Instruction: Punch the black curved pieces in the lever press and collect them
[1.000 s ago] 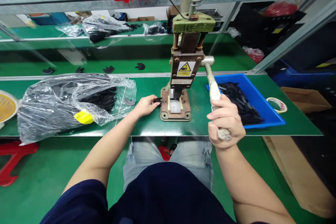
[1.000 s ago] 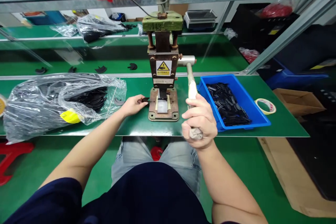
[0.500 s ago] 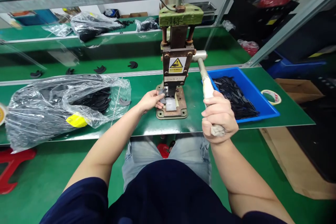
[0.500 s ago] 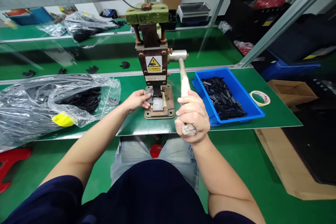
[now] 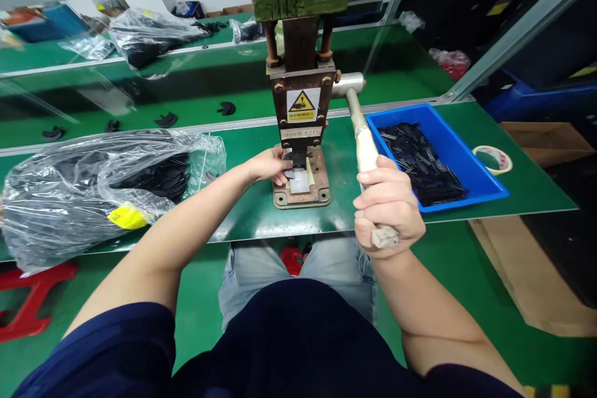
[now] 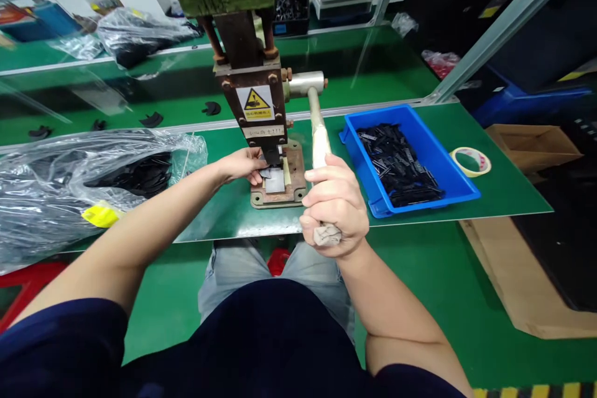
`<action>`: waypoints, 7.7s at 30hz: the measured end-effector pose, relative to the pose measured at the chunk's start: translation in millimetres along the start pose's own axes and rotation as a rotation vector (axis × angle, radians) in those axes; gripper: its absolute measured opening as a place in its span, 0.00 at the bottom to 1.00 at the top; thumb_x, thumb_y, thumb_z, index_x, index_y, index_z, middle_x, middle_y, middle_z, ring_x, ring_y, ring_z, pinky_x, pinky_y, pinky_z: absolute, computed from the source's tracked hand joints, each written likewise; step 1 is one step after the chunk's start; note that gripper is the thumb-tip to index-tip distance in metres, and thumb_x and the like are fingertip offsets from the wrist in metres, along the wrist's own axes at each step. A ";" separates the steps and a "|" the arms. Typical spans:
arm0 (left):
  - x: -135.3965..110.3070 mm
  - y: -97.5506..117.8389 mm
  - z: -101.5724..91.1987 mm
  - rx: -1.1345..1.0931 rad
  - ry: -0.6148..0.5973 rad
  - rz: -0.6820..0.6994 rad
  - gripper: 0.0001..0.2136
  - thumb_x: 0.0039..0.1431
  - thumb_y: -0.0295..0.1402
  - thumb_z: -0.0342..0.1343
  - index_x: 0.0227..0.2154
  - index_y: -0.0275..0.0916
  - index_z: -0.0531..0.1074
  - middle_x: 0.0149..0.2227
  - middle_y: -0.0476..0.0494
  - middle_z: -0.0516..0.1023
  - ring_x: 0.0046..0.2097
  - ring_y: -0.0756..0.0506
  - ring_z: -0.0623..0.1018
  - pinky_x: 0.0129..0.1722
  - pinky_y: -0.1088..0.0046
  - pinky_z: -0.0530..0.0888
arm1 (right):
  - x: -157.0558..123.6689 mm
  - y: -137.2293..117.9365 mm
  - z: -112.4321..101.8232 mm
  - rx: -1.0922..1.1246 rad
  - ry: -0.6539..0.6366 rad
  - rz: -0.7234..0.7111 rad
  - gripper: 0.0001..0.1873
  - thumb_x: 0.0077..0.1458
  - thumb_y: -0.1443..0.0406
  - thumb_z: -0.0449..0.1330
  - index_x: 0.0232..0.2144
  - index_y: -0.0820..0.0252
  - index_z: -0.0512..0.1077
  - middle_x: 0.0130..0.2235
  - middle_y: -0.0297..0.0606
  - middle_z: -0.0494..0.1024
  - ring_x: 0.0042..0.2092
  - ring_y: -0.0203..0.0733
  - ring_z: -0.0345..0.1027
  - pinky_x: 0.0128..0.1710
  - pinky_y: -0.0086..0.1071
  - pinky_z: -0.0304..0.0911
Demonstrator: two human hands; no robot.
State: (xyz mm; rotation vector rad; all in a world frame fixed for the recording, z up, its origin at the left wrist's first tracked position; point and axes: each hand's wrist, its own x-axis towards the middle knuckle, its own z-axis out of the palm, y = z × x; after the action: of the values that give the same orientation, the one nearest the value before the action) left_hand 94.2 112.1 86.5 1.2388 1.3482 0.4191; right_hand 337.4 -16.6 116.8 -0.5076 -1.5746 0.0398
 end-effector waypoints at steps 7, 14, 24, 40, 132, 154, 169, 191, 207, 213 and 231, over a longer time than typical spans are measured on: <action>1.2 2.7 5.8 0.059 0.023 -0.083 0.12 0.67 0.34 0.64 0.50 0.40 0.71 0.21 0.51 0.75 0.20 0.49 0.79 0.23 0.79 0.75 | -0.9 2.0 -2.9 -0.041 -0.019 0.003 0.06 0.58 0.61 0.65 0.30 0.50 0.72 0.32 0.27 0.78 0.48 0.43 0.79 0.67 0.55 0.71; -22.9 -31.1 22.7 -0.077 0.059 0.238 0.14 0.68 0.36 0.63 0.51 0.39 0.69 0.31 0.48 0.79 0.30 0.48 0.83 0.30 0.75 0.78 | 3.3 6.3 -2.7 -0.033 -0.017 -0.043 0.06 0.56 0.60 0.66 0.29 0.52 0.74 0.31 0.29 0.78 0.47 0.43 0.80 0.63 0.56 0.72; -76.9 -117.5 -147.0 0.763 0.633 0.134 0.20 0.63 0.39 0.63 0.55 0.38 0.77 0.57 0.33 0.78 0.58 0.36 0.78 0.63 0.60 0.71 | 1.7 14.0 2.2 -0.038 0.053 -0.035 0.09 0.48 0.61 0.68 0.24 0.52 0.71 0.28 0.29 0.77 0.41 0.46 0.80 0.59 0.59 0.74; -69.4 -90.6 -136.0 0.716 0.463 0.354 0.05 0.57 0.32 0.64 0.37 0.42 0.77 0.39 0.44 0.80 0.39 0.43 0.78 0.44 0.69 0.74 | 5.6 7.9 1.1 -0.063 0.019 -0.036 0.07 0.47 0.65 0.66 0.26 0.52 0.70 0.29 0.29 0.78 0.42 0.46 0.79 0.60 0.60 0.73; -138.5 -28.4 -4.8 -0.184 -0.008 0.292 0.24 0.59 0.53 0.69 0.32 0.41 0.65 0.25 0.47 0.79 0.25 0.48 0.80 0.24 0.74 0.75 | -35.5 -0.8 71.2 0.013 -0.524 0.435 0.09 0.65 0.57 0.61 0.43 0.54 0.77 0.42 0.41 0.83 0.44 0.43 0.77 0.49 0.41 0.74; -87.2 -67.5 -26.4 -0.341 0.201 0.254 0.20 0.58 0.47 0.72 0.32 0.37 0.72 0.25 0.50 0.75 0.23 0.53 0.73 0.22 0.80 0.68 | -48.3 10.8 49.6 -0.095 -0.546 0.443 0.21 0.66 0.60 0.60 0.60 0.49 0.71 0.55 0.44 0.81 0.56 0.48 0.78 0.57 0.48 0.77; 95.8 -0.9 -105.9 -0.648 0.534 0.110 0.09 0.67 0.32 0.66 0.37 0.34 0.71 0.33 0.44 0.78 0.32 0.51 0.82 0.36 0.77 0.80 | -39.9 7.1 -72.6 -0.354 -0.455 0.460 0.15 0.64 0.62 0.60 0.52 0.42 0.78 0.51 0.41 0.83 0.53 0.52 0.80 0.53 0.53 0.80; -60.7 -148.5 -19.0 0.282 0.599 0.384 0.21 0.66 0.56 0.53 0.30 0.45 0.75 0.39 0.44 0.83 0.45 0.40 0.81 0.50 0.65 0.76 | -5.3 158.7 -163.0 -0.993 -1.020 1.068 0.24 0.66 0.52 0.62 0.58 0.58 0.72 0.59 0.44 0.76 0.57 0.45 0.74 0.58 0.48 0.75; -58.3 -132.1 -22.7 0.205 0.781 0.591 0.17 0.69 0.49 0.55 0.41 0.39 0.76 0.45 0.40 0.79 0.44 0.43 0.80 0.44 0.65 0.79 | 8.3 98.2 -126.6 -0.484 -0.203 0.924 0.27 0.66 0.41 0.53 0.44 0.56 0.75 0.37 0.38 0.81 0.41 0.40 0.75 0.48 0.38 0.73; -94.5 -72.6 36.4 0.236 0.558 0.972 0.13 0.68 0.39 0.63 0.52 0.42 0.77 0.45 0.42 0.78 0.41 0.46 0.80 0.41 0.67 0.79 | -36.0 40.4 -10.9 -0.067 -0.170 1.028 0.29 0.59 0.36 0.59 0.36 0.55 0.71 0.22 0.27 0.70 0.23 0.33 0.63 0.26 0.29 0.63; -114.8 -89.2 57.7 0.244 0.413 1.082 0.07 0.68 0.31 0.64 0.48 0.43 0.80 0.40 0.43 0.81 0.41 0.46 0.80 0.42 0.68 0.79 | -66.4 -22.9 46.7 0.277 -0.411 1.087 0.22 0.70 0.46 0.51 0.49 0.54 0.75 0.29 0.30 0.73 0.31 0.33 0.67 0.35 0.31 0.67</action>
State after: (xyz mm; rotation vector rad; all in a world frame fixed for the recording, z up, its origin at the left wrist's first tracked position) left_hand 78.4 -40.1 54.7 2.1251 0.9524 1.3451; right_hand 284.8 -46.6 58.0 -1.1236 -1.4681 1.2292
